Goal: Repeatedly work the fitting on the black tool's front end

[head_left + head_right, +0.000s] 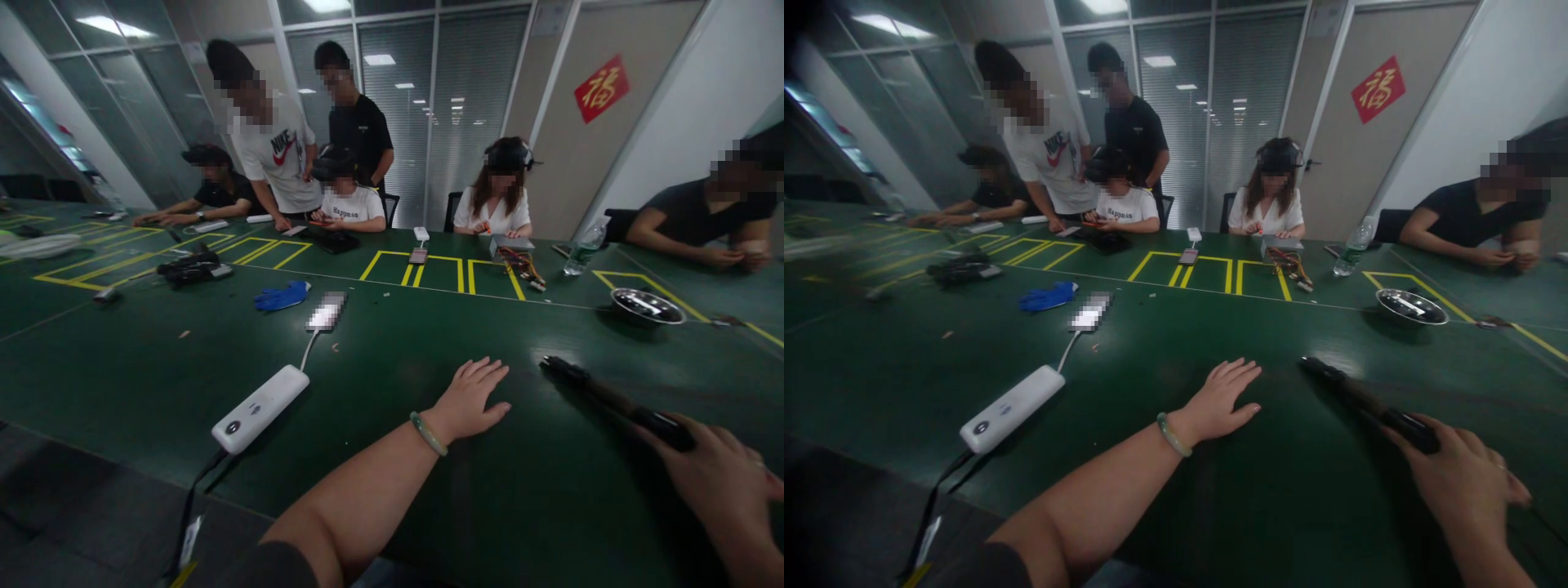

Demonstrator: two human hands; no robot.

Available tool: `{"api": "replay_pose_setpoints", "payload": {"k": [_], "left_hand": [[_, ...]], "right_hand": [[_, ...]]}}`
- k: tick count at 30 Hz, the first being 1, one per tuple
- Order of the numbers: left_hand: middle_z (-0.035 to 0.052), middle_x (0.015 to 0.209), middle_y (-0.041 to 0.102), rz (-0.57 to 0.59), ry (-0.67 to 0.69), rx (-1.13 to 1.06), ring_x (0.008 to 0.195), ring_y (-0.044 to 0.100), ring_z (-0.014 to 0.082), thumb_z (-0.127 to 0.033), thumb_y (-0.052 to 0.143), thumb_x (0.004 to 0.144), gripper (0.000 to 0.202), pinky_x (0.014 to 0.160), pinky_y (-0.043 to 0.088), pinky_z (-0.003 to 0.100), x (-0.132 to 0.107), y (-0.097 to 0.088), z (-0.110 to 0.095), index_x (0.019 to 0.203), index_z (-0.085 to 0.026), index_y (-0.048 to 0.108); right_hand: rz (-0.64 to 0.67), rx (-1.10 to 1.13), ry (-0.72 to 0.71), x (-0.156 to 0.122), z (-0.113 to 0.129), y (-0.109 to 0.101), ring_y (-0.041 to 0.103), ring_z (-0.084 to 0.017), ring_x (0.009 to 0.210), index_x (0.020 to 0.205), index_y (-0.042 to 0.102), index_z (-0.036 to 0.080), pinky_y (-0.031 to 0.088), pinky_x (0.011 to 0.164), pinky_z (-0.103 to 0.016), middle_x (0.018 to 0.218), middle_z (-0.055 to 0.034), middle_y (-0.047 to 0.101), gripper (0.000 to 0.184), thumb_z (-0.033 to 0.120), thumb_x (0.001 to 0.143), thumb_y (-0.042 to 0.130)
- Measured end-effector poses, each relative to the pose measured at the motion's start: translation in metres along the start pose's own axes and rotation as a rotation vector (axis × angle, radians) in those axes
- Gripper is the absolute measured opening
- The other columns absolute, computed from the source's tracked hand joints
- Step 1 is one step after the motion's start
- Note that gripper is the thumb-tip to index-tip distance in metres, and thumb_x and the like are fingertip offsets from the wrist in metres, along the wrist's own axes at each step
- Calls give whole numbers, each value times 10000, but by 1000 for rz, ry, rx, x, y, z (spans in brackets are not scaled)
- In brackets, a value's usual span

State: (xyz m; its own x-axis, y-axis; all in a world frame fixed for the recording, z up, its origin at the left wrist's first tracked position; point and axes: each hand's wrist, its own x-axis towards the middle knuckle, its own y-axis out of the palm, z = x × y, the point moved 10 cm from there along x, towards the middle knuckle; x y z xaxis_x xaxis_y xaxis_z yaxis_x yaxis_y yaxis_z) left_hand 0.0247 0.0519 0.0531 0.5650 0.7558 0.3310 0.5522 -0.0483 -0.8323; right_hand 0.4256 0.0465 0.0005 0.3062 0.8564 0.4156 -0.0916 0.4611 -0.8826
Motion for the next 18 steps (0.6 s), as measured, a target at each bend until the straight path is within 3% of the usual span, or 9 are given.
{"api": "replay_pose_setpoints", "payload": {"k": [6, 10, 14, 18], "left_hand": [[18, 1503, 338, -203, 52, 13, 1417, 208, 176, -369, 436, 937, 550, 1184, 139, 408, -4, -32, -15, 1451, -237, 291], [20, 1469, 395, -226, 71, 39, 1394, 267, 163, -328, 450, 931, 502, 1181, 170, 383, -4, -34, -18, 1415, -227, 364], [13, 1416, 465, -233, 23, 58, 1343, 356, 145, -306, 423, 949, 443, 1166, 223, 359, -3, -32, -9, 1385, -230, 412], [29, 1372, 509, -242, -53, 63, 1282, 435, 158, -327, 374, 974, 398, 1117, 316, 359, -3, -30, 3, 1347, -221, 464]], "right_hand": [[154, 115, -298, -35, 185, 10, 494, -329, 1040, 1154, 607, 299, 279, 837, -457, 1119, -96, 600, 467, 569, 774, 580], [208, 194, -410, -56, 277, 18, 513, -255, 1014, 1127, 602, 283, 287, 835, -395, 1106, -52, 606, 311, 285, 820, 554], [232, 286, -498, -73, 330, 31, 496, -241, 1081, 1193, 566, 221, 301, 874, -372, 1230, -93, 559, 398, 122, 825, 451], [318, 316, -534, -79, 341, 47, 471, -243, 1154, 1259, 521, 195, 316, 944, -377, 1302, -108, 513, 431, 143, 838, 447]]}}
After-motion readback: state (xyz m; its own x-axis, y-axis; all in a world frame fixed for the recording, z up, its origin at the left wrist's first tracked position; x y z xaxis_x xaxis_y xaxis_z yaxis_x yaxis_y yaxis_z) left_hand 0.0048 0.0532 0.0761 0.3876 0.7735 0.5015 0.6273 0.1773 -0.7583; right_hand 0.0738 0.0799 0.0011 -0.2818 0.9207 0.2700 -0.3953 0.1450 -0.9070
